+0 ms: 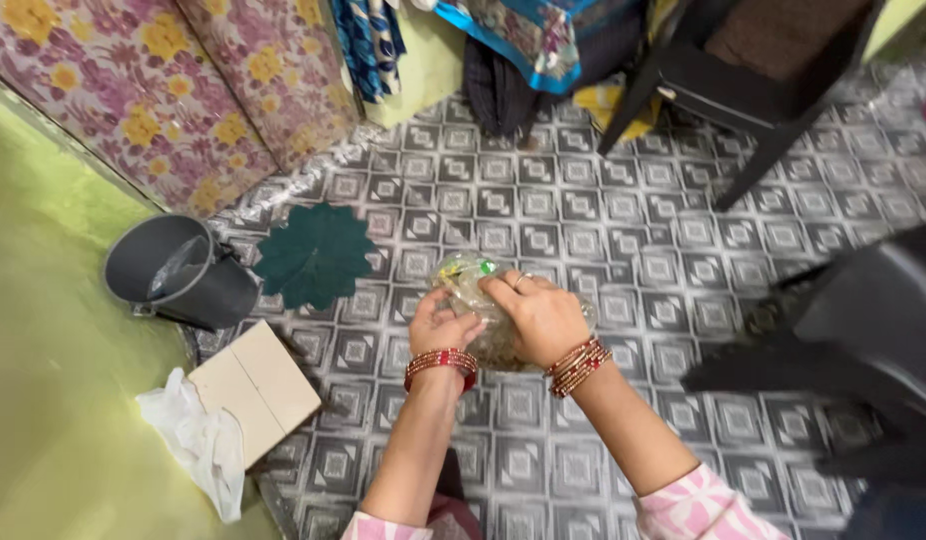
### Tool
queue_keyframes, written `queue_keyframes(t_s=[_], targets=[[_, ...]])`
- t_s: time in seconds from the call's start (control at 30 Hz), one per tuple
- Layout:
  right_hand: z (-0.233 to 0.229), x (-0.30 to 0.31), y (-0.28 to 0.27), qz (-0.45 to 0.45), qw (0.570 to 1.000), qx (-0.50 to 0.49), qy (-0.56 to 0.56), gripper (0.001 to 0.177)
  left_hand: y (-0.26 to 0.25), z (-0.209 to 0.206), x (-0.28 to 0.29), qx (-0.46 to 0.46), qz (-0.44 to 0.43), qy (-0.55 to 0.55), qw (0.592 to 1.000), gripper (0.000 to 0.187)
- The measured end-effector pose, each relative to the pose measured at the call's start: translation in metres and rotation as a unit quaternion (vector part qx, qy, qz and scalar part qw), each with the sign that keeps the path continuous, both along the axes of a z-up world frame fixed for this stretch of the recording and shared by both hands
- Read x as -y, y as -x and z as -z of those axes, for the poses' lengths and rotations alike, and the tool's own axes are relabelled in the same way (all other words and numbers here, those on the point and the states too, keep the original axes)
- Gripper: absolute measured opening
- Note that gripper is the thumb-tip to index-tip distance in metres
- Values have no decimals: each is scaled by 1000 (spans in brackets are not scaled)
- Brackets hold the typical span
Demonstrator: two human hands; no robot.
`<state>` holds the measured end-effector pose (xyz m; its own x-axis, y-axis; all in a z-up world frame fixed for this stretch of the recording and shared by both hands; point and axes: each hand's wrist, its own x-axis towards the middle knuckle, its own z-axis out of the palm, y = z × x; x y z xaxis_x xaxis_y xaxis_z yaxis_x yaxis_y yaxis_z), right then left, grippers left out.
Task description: The person opens a metal container, removes a plastic bag containing trash, and carries it out of the room. They walk through a doorway and down a narrow staircase, then place the bag into a bucket on the ground floor.
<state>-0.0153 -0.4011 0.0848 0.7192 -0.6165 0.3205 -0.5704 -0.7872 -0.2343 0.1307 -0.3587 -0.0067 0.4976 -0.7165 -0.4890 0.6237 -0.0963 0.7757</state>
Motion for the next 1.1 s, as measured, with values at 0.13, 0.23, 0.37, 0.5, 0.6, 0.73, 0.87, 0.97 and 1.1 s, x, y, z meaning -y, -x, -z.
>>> queue_keyframes(t_s=[0.13, 0.23, 0.37, 0.5, 0.6, 0.73, 0.87, 0.97, 1.1], targets=[[-3, 43, -39, -15, 1000, 10, 1, 60, -38, -11, 36, 7, -11, -5, 1000, 64], [-5, 67, -68, -27, 999, 28, 18, 57, -68, -17, 55, 15, -19, -26, 999, 64], [-6, 101, -101, -36, 998, 37, 22, 61, -99, -14, 86, 16, -43, 18, 999, 62], [-10, 135, -133, -35, 999, 16, 2, 61, -128, -7, 117, 15, -53, 14, 998, 64], [-11, 170, -151, -77, 996, 35, -2, 66, -148, 4, 143, 12, -82, 51, 995, 63], [-18, 221, -181, -115, 992, 43, 9, 65, -177, 5, 186, 75, -96, 56, 991, 62], [-25, 262, -201, -139, 990, 29, 5, 63, -187, -6, 220, 67, -148, 89, 983, 60], [-31, 293, -217, -169, 985, 26, 6, 61, -196, -22, 239, 56, -183, 54, 980, 63], [-30, 319, -234, -188, 982, 27, 3, 65, -205, -34, 258, 50, -218, 49, 973, 62]])
